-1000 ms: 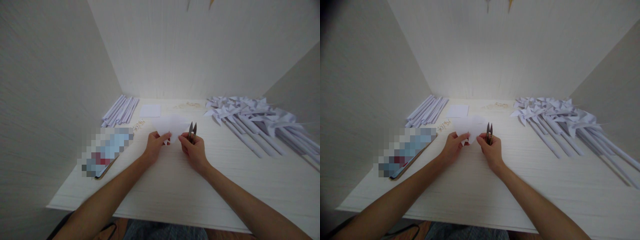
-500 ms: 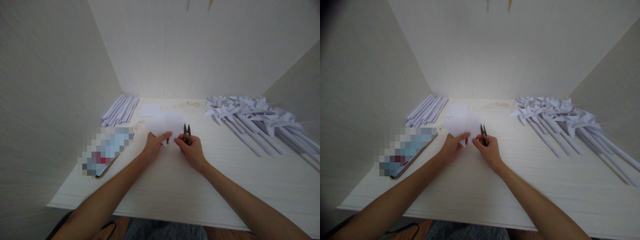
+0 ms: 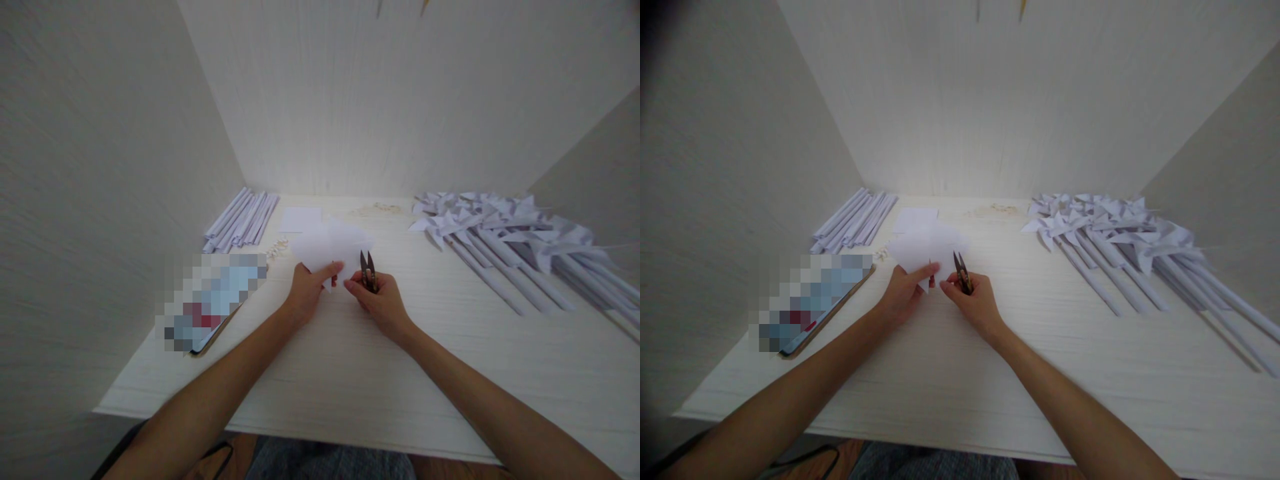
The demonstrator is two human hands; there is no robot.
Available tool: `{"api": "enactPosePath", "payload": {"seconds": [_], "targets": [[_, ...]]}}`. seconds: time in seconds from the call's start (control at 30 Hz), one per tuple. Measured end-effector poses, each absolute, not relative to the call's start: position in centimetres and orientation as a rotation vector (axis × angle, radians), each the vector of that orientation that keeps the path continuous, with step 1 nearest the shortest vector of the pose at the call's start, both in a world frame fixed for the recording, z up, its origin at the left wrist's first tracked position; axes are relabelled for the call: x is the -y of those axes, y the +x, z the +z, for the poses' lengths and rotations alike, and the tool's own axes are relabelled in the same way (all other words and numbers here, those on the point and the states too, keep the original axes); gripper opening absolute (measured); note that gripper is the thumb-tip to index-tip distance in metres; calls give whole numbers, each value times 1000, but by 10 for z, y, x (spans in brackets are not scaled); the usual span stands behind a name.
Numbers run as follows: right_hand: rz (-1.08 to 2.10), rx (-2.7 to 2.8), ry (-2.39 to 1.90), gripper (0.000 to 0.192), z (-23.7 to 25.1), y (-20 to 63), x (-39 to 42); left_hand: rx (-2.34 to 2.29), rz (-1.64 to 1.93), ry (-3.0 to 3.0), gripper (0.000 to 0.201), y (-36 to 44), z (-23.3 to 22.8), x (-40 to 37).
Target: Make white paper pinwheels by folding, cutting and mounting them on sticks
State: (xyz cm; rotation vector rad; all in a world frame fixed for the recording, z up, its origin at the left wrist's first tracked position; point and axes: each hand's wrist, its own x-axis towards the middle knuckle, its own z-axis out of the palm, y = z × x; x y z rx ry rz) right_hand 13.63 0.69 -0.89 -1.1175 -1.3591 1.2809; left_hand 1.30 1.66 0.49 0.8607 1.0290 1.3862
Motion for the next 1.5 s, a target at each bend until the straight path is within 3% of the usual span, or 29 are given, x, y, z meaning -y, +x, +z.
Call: {"api": "enactPosePath", "payload": {"seconds": [1.3,1.5], "targets": [[1182,1433,-1170,31,-7,135,-7,-1047,1360,908,17,13,1,-18],[1290,1411,-1116,24,-8,136,-7,-1017,1395,946,18,13,0,-17]]}}
